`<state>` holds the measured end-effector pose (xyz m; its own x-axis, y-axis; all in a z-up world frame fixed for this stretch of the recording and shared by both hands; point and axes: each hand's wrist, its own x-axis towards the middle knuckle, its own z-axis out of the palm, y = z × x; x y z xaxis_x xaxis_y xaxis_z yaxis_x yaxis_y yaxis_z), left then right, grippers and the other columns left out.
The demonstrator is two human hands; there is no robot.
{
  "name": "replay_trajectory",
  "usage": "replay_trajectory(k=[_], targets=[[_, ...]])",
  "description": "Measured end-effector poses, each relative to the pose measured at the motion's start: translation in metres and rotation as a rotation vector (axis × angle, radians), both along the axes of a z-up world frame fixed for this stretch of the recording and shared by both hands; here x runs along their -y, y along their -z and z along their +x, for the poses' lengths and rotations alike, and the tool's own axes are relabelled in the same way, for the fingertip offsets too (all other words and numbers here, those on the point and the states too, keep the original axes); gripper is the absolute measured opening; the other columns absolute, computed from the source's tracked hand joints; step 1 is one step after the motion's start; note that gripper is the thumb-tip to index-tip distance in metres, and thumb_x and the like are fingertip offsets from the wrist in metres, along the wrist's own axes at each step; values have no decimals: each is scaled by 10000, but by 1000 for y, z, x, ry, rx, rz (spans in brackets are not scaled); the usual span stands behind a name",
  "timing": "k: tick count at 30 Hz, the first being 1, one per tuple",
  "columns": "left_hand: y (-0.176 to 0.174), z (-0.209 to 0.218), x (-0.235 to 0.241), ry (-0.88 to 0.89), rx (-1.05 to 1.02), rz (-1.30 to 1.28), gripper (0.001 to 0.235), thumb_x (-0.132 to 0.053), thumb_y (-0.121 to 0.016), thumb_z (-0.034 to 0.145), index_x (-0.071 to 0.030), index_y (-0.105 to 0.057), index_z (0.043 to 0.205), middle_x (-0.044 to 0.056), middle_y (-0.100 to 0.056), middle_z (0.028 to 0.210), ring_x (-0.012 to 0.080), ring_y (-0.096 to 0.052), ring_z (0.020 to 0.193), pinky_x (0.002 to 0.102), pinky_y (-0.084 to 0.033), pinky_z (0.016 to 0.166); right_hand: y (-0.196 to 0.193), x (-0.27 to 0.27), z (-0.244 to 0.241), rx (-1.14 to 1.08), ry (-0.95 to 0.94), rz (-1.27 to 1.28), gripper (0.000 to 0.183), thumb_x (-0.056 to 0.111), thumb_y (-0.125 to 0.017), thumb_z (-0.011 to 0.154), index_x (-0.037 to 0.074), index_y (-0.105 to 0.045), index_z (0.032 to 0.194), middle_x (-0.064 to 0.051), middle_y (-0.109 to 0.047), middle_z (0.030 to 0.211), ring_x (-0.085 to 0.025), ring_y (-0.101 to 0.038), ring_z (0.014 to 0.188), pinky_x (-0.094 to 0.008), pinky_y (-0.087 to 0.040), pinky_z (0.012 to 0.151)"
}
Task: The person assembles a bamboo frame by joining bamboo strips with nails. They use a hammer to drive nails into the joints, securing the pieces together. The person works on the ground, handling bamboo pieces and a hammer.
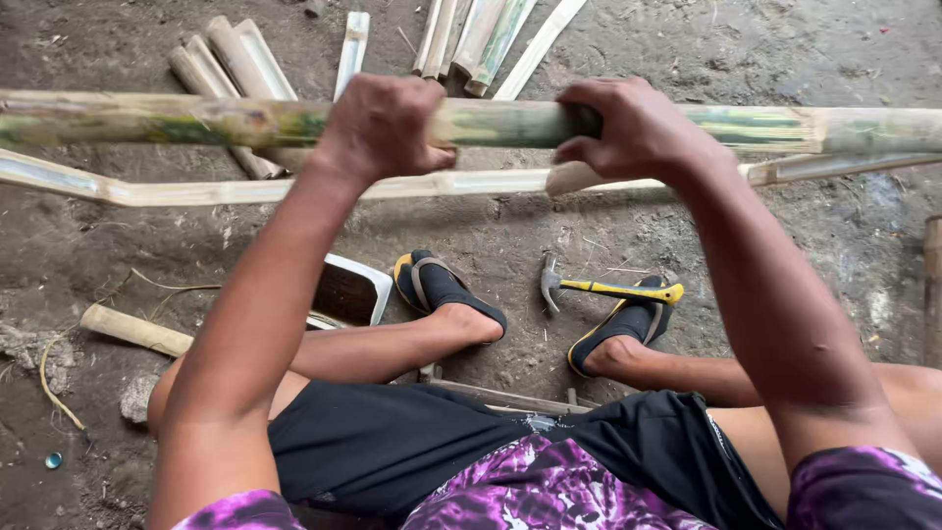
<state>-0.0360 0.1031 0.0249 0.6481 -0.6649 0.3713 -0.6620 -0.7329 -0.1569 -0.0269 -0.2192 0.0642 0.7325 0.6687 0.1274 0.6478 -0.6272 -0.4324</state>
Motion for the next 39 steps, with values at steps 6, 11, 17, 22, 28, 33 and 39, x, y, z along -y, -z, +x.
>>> replay_trajectory(k=[6,11,17,22,28,33,39], targets=[[14,-7,-55,-278,-277,-5,333,-356,-777,903,-83,-622,792,48,-606,676,153,-565,568,323,-555,524,28,13,15,-59,61,-180,1004,578,-893,670,140,-519,1492,-184,-576,1332,-371,-493,1252,-535,-319,1064],[18,0,-27,-405,-390,-15,422,-244,-720,801,-36,-626,1157,124,-651,1035,255,-613,957,483,-538,891,53,37,6,51,130,-187,1052,633,-878,662,164,-508,1528,-122,-593,1367,-320,-489,1315,-518,-257,1154],[18,22,113,-186,-553,-94,562,-266,-802,755,-90,-603,1250,126,-655,1080,285,-639,1018,456,-527,880,81,31,-11,301,232,-170,1013,619,-875,705,154,-510,1528,-97,-603,1408,-272,-502,1339,-555,-158,1184],[11,41,148,-331,-764,-137,423,-359,-860,730,-119,-645,1005,51,-671,901,243,-689,876,422,-562,787,79,34,-8,373,237,-148,986,586,-857,762,128,-493,1556,-90,-594,1429,-274,-503,1343,-556,-96,1211],[12,58,138,-234,-918,-149,670,-452,-941,660,-82,-570,1077,68,-628,892,251,-648,843,380,-546,747,84,28,2,415,250,-204,961,470,-848,766,117,-479,1580,-62,-601,1436,-257,-517,1360,-555,-61,1249],[17,68,145,-272,-889,-193,816,-654,-963,468,-86,-616,941,39,-660,851,198,-649,781,340,-538,693,86,33,8,408,213,-285,1000,526,-815,777,53,-439,1573,-118,-581,1399,-289,-516,1315,-568,-90,1229],[10,72,143,-269,-864,-216,761,-602,-988,455,-51,-666,869,48,-669,775,192,-667,721,342,-565,649,82,29,11,420,184,-166,1021,728,-837,768,59,-487,1455,-137,-579,1296,-323,-536,1236,-586,-178,1165]])
